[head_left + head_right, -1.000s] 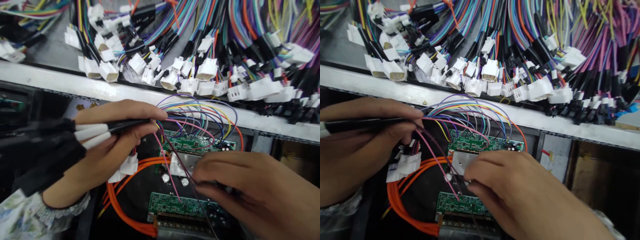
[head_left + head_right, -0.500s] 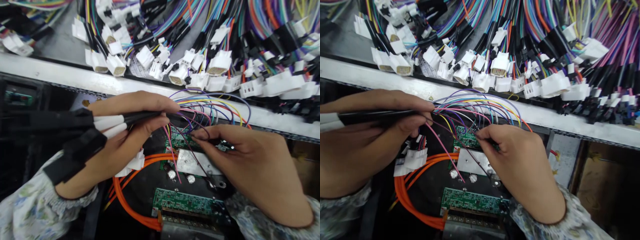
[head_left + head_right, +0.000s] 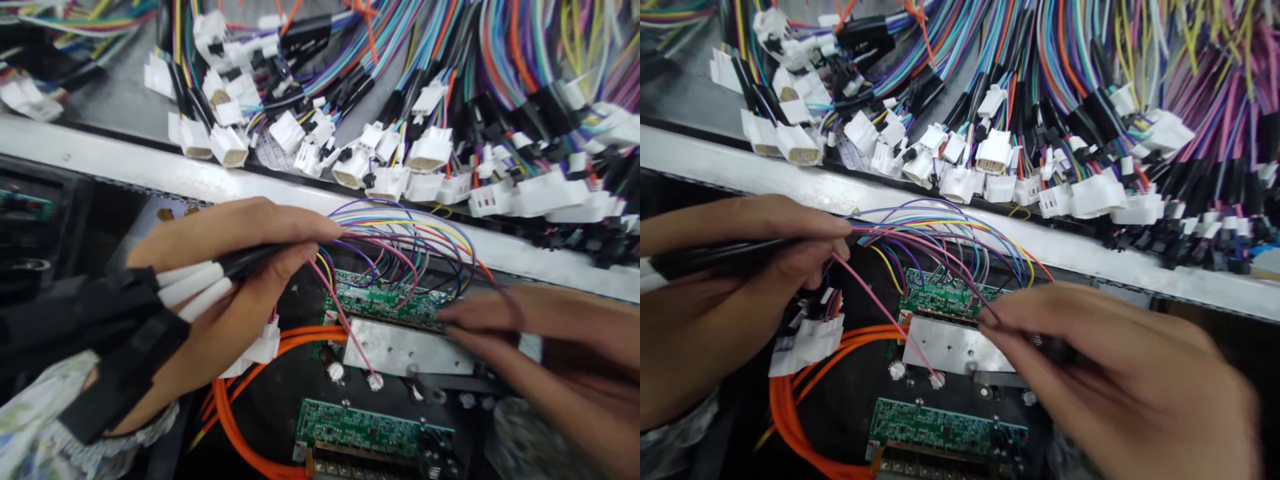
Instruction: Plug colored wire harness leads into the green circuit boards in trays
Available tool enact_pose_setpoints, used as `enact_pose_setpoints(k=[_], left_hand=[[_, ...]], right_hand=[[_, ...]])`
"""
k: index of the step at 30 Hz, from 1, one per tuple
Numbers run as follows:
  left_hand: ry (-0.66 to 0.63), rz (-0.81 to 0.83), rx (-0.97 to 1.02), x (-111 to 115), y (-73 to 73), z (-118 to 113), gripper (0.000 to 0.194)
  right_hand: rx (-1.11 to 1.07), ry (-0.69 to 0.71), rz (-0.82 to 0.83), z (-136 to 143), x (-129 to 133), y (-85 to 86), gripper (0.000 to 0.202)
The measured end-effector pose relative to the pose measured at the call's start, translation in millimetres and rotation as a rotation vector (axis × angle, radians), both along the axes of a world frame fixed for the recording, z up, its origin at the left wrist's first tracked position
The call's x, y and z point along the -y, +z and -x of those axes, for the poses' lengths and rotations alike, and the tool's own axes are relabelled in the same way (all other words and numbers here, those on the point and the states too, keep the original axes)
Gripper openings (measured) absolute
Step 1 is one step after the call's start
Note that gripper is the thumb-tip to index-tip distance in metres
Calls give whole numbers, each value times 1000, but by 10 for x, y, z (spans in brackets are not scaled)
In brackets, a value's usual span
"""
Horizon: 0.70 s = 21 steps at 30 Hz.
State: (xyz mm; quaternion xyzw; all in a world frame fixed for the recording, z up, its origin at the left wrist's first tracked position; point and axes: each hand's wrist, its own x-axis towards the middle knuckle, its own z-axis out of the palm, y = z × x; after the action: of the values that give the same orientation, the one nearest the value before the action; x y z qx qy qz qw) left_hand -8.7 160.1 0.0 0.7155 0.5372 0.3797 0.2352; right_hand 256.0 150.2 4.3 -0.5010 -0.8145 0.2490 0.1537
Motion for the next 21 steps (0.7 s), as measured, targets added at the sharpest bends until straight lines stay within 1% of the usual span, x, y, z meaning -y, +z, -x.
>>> enact_pose_setpoints(k=[3,5,7,11,14,18,21], left_hand=[[27,112,-16,-16,13,-2,19],[37,125,9,-24,28,-15,20],[55,131,31,-25,41,-34,19],[92,191,-11,-9,58,-67,21],[87,182,2,-9,72,-71,20],[74,207,6,-23,73,-57,20],[47,154,9,-18,39,-44,20]], right_hand=[[-19,60,48,33,-155,-103,11],[-27,100,49,74,-207,-147,14],[-29,110,34,94,-216,-163,15],[-12,147,13,94,-196,-157,16],[-1,153,-7,106,-205,-159,19],[-25,155,0,84,-221,-173,15],[-18,197,24,7,-178,-163,14]])
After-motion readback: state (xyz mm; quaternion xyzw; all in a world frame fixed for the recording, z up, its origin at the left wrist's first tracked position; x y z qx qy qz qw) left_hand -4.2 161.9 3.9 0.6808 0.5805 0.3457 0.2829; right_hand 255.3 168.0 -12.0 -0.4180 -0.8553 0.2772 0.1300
